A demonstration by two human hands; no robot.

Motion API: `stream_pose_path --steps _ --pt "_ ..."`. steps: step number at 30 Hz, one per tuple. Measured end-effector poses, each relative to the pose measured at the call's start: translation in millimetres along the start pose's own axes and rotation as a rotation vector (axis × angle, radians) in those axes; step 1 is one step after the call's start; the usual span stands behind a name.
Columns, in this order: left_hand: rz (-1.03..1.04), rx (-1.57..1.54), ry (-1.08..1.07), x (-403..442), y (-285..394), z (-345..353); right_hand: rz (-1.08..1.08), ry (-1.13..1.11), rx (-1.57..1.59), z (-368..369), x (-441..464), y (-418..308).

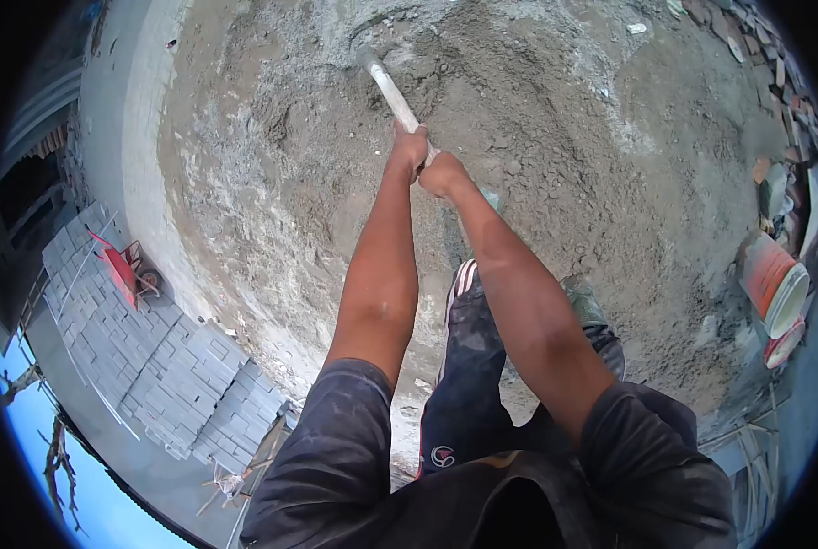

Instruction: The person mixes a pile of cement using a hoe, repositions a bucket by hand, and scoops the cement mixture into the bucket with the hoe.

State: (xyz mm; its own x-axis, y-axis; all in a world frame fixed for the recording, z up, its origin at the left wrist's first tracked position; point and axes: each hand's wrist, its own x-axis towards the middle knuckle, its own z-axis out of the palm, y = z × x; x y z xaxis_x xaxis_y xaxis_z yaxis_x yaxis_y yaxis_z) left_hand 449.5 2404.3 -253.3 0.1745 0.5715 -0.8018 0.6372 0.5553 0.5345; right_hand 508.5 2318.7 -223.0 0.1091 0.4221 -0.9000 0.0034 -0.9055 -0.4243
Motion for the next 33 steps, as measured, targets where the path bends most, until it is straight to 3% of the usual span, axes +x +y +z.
stream_pose_path --steps 1,3,5,6,7,8,9,10,11,12,13,15,16,17,19,22,24,26,27,28,29,30,32,33 --pt "0.021 0.012 -0.012 -6.8 13.9 4.3 0.029 -0.021 0.115 -9.3 -10.2 -2.2" --pt "-0.271 -0.164 -0.257 -25.5 26.5 19.0 0.073 -0.015 0.259 -40.0 -53.4 8.3" --pt "-0.307 -0.319 -0.406 -54.0 22.2 49.9 0.118 -0.092 0.238 -96.1 -133.5 44.1" --pt "-0.276 -0.355 -0.371 -74.9 10.3 77.8 0.133 -0.114 0.198 -129.1 -198.3 69.4" --pt "-0.312 -0.396 -0.404 -109.5 8.6 106.5 0.099 -0.107 0.131 -136.6 -233.0 133.5" --pt "-0.453 -0.512 -0.415 -124.7 -17.7 139.7 0.051 0.035 0.017 -156.0 -313.1 177.6" --pt "-0.506 -0.615 -0.392 -172.1 -25.0 182.3 0.108 -0.031 -0.003 -172.7 -385.7 230.2" --pt "-0.546 -0.639 -0.504 -224.3 -41.8 228.5 0.139 0.070 -0.071 -182.8 -472.0 278.6" --pt "-0.602 -0.643 -0.585 -272.7 -60.8 269.8 0.192 0.000 0.125 -179.6 -547.0 350.2" --pt "-0.726 -0.713 -0.643 -348.0 -93.3 312.7 0.307 0.137 0.157 -182.8 -647.0 376.2" --pt "-0.815 -0.681 -0.904 -434.0 -113.2 354.9 0.423 0.117 0.284 -167.4 -727.8 436.1" --pt "-0.918 -0.385 -0.976 -624.6 -108.5 401.6 0.858 0.305 0.150 -134.0 -900.8 470.5" --pt "-0.980 -0.374 -1.052 -690.7 -122.2 413.5 1.184 0.485 0.090 -109.8 -966.2 467.7" --pt "-0.981 -0.310 -1.135 -754.0 -121.9 419.6 1.337 0.712 0.078 -62.9 -1018.2 495.7" --pt "-0.962 -0.107 -1.201 -843.5 -106.1 421.1 1.472 0.824 0.156 -1.1 -1081.8 521.5" --pt "-0.841 0.060 -1.259 -865.9 -112.5 431.0 1.384 1.163 0.385 63.1 -1071.5 546.1" --pt "-0.733 0.156 -1.177 -821.5 -131.4 454.8 1.177 1.314 0.603 113.1 -998.5 594.6" --pt "-0.578 0.225 -1.045 -772.1 -127.7 477.0 0.760 1.314 0.917 135.0 -899.0 603.4" --pt "-0.484 0.252 -0.856 -712.8 -133.8 496.8 0.459 1.194 1.161 144.5 -845.2 601.0" --pt "-0.344 0.306 -0.818 -633.3 -134.4 513.7 0.259 1.048 1.304 147.4 -804.8 583.2" --pt "-0.165 0.432 -0.718 -612.3 -103.4 511.6 0.132 0.942 1.512 172.7 -748.6 568.7" --pt "-0.117 0.476 -0.586 -591.7 -67.2 508.8 0.087 0.744 1.736 191.0 -715.8 547.7" --pt "-0.125 0.628 -0.598 -539.2 11.8 496.0 0.378 0.811 1.595 277.1 -617.3 498.2" --pt "-0.107 0.651 -0.556 -532.9 48.1 485.0 0.479 0.701 1.705 328.3 -570.8 474.9"
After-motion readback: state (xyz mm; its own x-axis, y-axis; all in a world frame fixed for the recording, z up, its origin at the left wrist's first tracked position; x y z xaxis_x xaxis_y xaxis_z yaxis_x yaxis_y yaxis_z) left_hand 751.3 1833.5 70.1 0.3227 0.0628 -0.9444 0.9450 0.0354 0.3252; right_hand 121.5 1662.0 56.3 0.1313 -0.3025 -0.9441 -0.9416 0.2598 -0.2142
